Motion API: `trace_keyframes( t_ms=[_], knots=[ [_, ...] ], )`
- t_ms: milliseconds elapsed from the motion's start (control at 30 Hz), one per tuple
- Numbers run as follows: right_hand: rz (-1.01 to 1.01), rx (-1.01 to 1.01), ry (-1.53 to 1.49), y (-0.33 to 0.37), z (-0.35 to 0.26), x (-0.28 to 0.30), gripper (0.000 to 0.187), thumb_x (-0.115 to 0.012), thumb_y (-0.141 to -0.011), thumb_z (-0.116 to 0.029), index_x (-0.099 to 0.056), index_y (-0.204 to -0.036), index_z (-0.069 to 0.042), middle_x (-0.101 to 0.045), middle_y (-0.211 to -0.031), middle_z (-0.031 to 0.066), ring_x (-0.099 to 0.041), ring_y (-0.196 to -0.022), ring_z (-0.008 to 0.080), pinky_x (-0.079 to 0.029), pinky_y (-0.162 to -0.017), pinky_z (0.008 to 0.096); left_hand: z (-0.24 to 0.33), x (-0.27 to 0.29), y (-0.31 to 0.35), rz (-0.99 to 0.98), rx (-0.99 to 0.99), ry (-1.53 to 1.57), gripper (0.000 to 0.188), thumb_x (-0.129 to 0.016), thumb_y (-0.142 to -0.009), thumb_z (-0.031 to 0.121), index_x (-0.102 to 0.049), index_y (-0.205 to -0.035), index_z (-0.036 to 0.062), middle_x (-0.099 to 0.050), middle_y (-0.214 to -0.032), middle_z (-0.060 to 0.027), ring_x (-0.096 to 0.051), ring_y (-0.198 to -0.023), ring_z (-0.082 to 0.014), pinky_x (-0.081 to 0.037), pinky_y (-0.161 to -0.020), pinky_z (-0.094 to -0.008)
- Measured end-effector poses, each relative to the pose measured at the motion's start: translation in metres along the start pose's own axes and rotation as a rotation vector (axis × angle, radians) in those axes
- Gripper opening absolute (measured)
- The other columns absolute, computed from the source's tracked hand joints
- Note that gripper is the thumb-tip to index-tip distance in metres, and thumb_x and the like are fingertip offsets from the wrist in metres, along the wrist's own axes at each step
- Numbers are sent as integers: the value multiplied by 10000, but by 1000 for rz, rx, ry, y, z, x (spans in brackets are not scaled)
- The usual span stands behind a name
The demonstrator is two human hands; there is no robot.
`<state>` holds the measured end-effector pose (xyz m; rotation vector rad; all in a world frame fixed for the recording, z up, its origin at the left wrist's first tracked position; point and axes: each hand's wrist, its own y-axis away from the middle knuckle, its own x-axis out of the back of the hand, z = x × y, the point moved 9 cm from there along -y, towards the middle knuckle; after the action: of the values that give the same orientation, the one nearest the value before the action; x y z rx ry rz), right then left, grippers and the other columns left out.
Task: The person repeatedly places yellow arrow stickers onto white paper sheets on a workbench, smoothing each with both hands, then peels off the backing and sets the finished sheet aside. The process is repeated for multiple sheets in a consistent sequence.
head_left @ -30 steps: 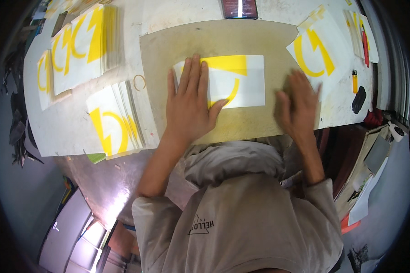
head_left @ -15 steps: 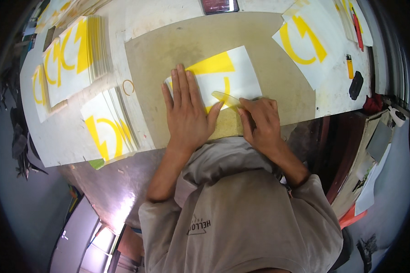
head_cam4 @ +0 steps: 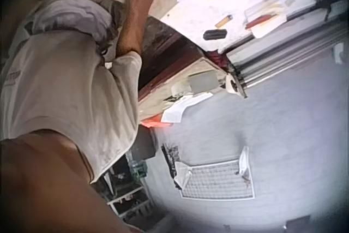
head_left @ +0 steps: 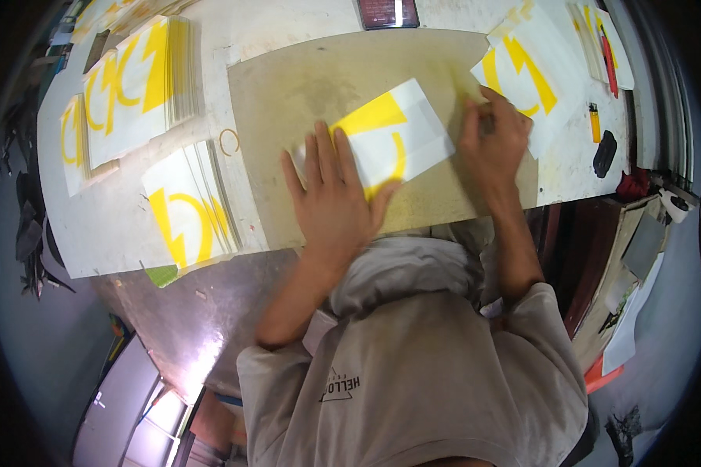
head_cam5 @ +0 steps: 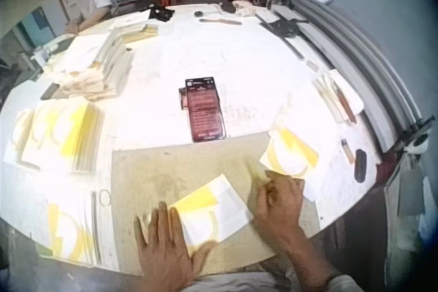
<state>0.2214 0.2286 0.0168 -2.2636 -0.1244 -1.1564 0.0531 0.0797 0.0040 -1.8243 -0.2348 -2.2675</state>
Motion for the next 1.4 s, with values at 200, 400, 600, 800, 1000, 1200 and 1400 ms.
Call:
trace_keyframes(
  t_ms=[200, 400, 600, 800, 1000, 1200, 1400],
  knots=[
    [-81, 82, -266, 23, -39, 15, 288, -789, -837, -33, -715, -1115, -54, -697, -827, 38, -642, -754, 225, -430, -834, 393, 6, 29, -37, 42, -187, 269, 726, -579, -992, 547, -504, -1509, 42, -472, -1591, -175, -400, -1484, -386, -134, -1220, -697],
    [-264, 275, -358, 75, -116, -23, 262, -732, -892, -96, -709, -1144, -30, -585, -773, 58, -567, -781, 235, -410, -791, 430, -15, -7, -86, -400, -321, 780, 944, 11, -1046, 681, -530, -1514, 65, -578, -1518, -102, -200, -1597, -310, 190, -1241, -608],
    [-184, 164, -284, 68, -61, 8, 213, -733, -864, -51, -708, -1072, -11, -614, -797, 58, -575, -760, 262, -427, -781, 452, -15, -5, -82, -401, -364, 626, 548, -370, -1104, 447, -547, -1514, 129, -556, -1539, -99, -209, -1597, -313, 127, -1243, -650],
    [-305, 412, -429, 105, -83, 50, 266, -780, -767, 33, -736, -1021, -31, -701, -961, 83, -617, -841, 272, -434, -797, 428, -11, 2, -54, -216, -415, 265, 528, -680, -973, 289, -587, -1488, 213, -522, -1547, -99, -320, -1535, -359, -44, -1245, -691],
    [-501, 536, -273, 145, -81, 48, 311, -738, -714, -117, -718, -1021, -69, -671, -1061, 52, -614, -995, 272, -453, -907, 491, 0, 13, -6, -19, -286, 178, 607, -784, -892, 410, -632, -1408, 131, -530, -1465, -152, -435, -1427, -393, -194, -1223, -686],
    [-444, 489, -258, 115, -73, 55, 368, -748, -694, -121, -725, -1060, -88, -651, -1046, 35, -605, -1015, 251, -433, -921, 519, 2, 7, -2, 40, -290, 265, 587, -752, -917, 438, -652, -1359, 65, -515, -1509, -197, -459, -1431, -385, -248, -1212, -658],
    [-506, 419, -292, 81, -82, 15, 373, -763, -729, -81, -733, -1101, -71, -658, -1027, 52, -623, -962, 242, -409, -937, 483, -5, 12, -13, -125, -340, 337, 723, -803, -852, 475, -600, -1469, 157, -429, -1599, -189, -376, -1510, -390, -133, -1241, -681]
  ],
)
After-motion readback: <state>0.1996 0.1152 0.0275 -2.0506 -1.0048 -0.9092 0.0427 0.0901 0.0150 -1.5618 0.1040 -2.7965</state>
